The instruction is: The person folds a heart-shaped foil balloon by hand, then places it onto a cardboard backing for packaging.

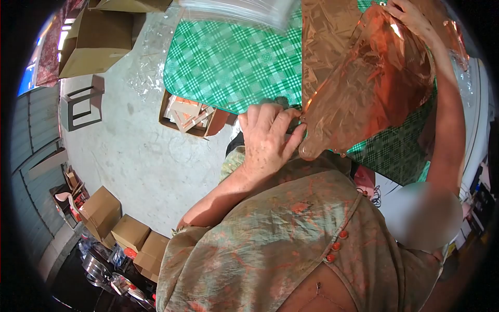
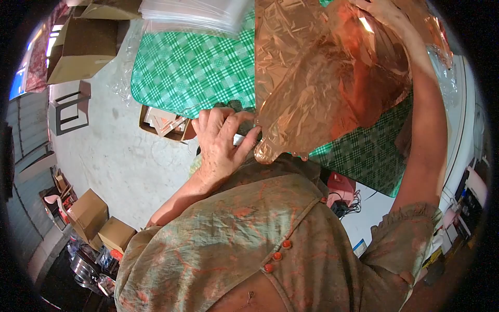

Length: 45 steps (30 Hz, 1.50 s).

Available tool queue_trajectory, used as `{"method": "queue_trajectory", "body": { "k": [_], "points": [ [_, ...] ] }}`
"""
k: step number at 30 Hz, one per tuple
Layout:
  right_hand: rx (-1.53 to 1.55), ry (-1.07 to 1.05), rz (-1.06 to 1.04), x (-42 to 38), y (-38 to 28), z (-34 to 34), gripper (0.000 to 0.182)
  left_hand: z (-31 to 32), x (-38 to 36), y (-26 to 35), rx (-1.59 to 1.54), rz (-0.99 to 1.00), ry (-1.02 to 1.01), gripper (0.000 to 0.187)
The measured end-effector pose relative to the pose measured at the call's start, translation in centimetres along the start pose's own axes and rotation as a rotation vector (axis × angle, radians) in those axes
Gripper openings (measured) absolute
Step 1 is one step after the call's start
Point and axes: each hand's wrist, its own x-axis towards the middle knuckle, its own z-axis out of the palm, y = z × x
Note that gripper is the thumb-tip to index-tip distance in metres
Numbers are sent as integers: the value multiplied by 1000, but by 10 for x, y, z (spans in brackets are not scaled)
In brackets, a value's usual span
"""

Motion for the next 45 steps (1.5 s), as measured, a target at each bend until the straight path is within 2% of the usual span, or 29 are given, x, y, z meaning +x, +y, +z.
{"method": "queue_trajectory", "body": {
  "k": [5, 8, 11, 14, 16, 18, 20, 23, 27, 30, 34, 42, 45],
  "points": [
    [-17, 27, -25, -2, -1, 0, 31, 2, -1, 1, -8, -21, 0, 34],
    [114, -115, 111, -7, -15, -9, 27, 3, -2, 0, -8, -23, 1, 34],
    [30, 120, -77, -8, -9, -2, 24, 2, -1, 1, -9, -21, 3, 33],
    [-220, 431, -392, -12, 7, 6, 24, 1, -1, 0, -9, -9, 8, 34],
    [-298, 426, -250, -56, -59, -5, 27, 1, -1, 0, -3, -7, 9, 34],
    [-111, 176, -228, -88, -51, 1, 58, 1, -1, 0, -3, -6, 15, 33],
    [-241, 263, -405, -140, -103, 28, 63, 2, -1, 0, -2, -6, 12, 32],
    [-32, 98, -394, -208, -174, 53, 77, 0, 1, -1, 3, -2, 3, 30],
    [203, 103, -312, -255, -194, 98, 88, 3, 1, -2, 13, 15, 6, 30],
    [187, 162, -297, -263, -191, 117, 94, 2, 2, -1, 14, 34, 15, 29],
    [152, 249, -266, -266, -195, 143, 91, 3, 0, -3, 24, 56, 10, 27],
    [195, 308, -273, -266, -194, 152, 83, 6, -1, -8, 1, 104, 34, 27],
    [187, 333, -274, -266, -194, 153, 70, 6, 1, -10, -24, 115, 40, 25]
  ]
}}
